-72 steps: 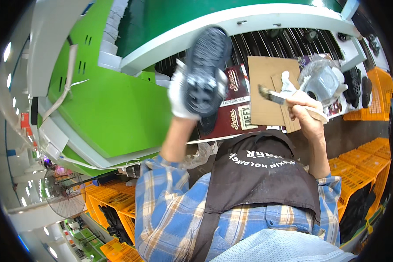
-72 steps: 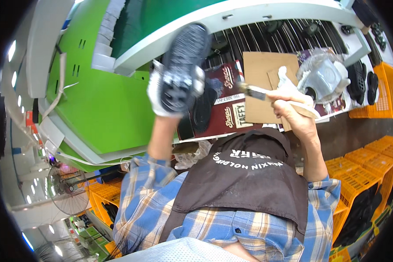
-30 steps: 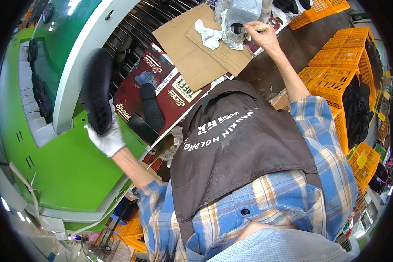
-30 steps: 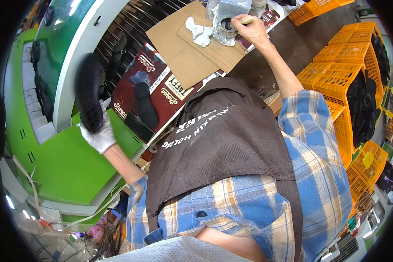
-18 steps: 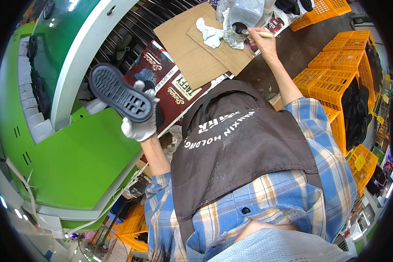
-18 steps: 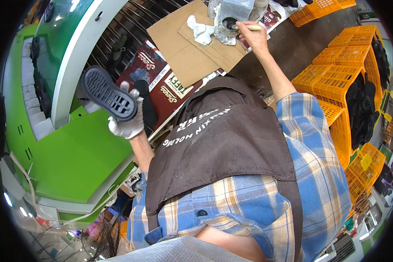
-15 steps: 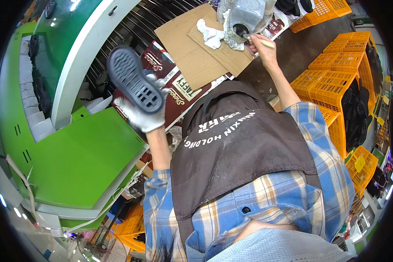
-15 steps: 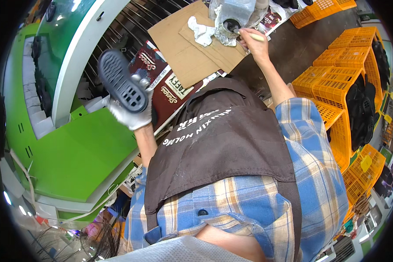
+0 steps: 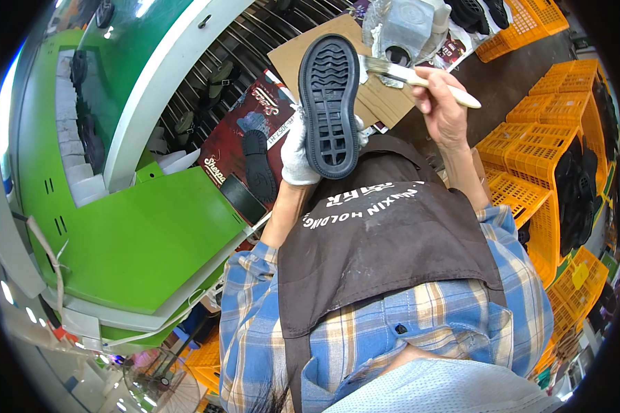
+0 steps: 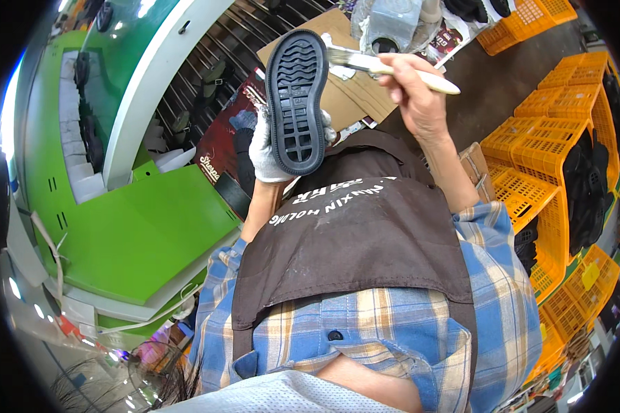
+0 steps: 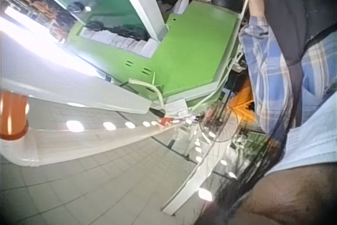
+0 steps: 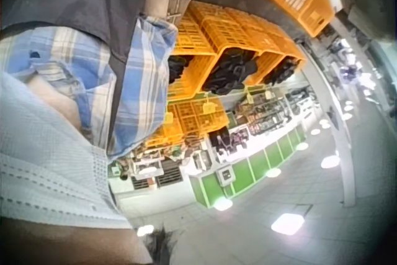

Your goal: Apply adhesive to the bottom of shoe soles using a brush before placing them on a conveyor belt.

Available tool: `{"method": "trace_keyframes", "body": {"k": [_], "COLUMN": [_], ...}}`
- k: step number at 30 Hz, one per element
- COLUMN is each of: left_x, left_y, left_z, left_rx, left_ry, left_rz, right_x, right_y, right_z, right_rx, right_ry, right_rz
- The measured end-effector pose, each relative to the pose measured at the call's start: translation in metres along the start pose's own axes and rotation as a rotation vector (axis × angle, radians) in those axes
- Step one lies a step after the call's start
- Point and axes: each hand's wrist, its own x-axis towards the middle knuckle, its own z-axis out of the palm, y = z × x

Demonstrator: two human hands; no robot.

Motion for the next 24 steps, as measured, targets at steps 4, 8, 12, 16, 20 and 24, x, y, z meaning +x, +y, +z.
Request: {"method": "trace_keyframes", "body": {"k": [4,8,12,16,20,24], "left_x": [-0.005,-0.007,-0.002,0.005,0.006,0.003], "left_y": [-0.005,-0.002,0.008,0.023,0.037,0.05], "left_z": [0.018,0.019,0.01,0.005,0.004,-0.003], "left_rx": [-0.032,-0.018,-0.017,0.067,0.036,-0.211], "left_ry": [-0.029,-0.028,0.125,0.331,0.251,0.026], "left_rz": [-0.052,-0.063,-0.069,0.06,0.048,-0.167], "right_x": [0.006,0.003,-0.013,-0.024,-0.026,-0.014], "right_y": [0.002,0.005,0.008,0.006,0.002,-0.005], "right_z": [0.034,0.043,0.052,0.068,0.075,0.079], "right_rx": [-0.157,-0.184,-0.292,-0.275,-0.256,-0.276], "right_ry": [-0.062,-0.184,-0.289,-0.333,-0.371,-0.544], "right_rz": [-0.051,0.043,0.126,0.205,0.29,0.426]}}
